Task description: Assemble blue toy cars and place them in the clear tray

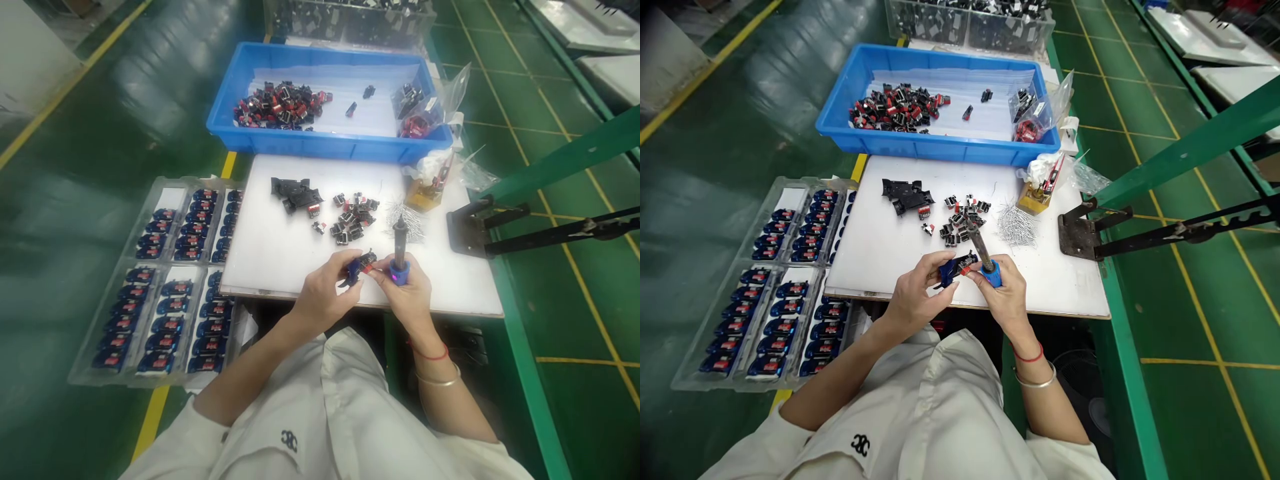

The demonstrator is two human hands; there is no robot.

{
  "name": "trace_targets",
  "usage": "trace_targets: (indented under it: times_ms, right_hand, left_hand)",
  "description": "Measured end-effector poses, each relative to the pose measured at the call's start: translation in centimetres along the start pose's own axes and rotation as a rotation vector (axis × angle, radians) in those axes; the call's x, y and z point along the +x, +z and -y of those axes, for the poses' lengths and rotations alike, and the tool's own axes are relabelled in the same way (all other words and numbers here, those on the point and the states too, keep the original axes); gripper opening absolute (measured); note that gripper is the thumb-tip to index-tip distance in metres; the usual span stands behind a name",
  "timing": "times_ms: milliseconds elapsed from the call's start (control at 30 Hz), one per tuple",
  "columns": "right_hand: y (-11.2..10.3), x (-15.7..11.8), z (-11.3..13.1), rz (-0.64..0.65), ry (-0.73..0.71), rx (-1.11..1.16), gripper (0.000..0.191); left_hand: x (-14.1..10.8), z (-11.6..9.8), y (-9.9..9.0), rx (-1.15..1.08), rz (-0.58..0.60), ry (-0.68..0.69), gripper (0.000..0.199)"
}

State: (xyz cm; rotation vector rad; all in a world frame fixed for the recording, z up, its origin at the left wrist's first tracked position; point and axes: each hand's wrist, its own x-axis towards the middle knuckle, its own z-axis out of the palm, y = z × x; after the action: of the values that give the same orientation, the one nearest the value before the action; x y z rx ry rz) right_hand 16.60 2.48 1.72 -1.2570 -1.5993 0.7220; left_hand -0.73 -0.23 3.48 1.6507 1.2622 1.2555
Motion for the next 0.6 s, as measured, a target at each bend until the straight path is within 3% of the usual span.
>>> trace_targets:
  times_ms: [267, 600]
  right_hand:
    - [0.24, 0.21, 0.12, -0.009, 0.020, 0.001, 0.025]
    - [0.31, 0.13, 0.03, 0.019, -0.015, -0.063, 0.028]
  left_hand:
    - [0.10, 0.33, -0.04, 0.012, 0.002, 0.011, 0.039]
    - [0.26, 0.23, -0.20, -0.039, -0.021, -0.098, 0.037]
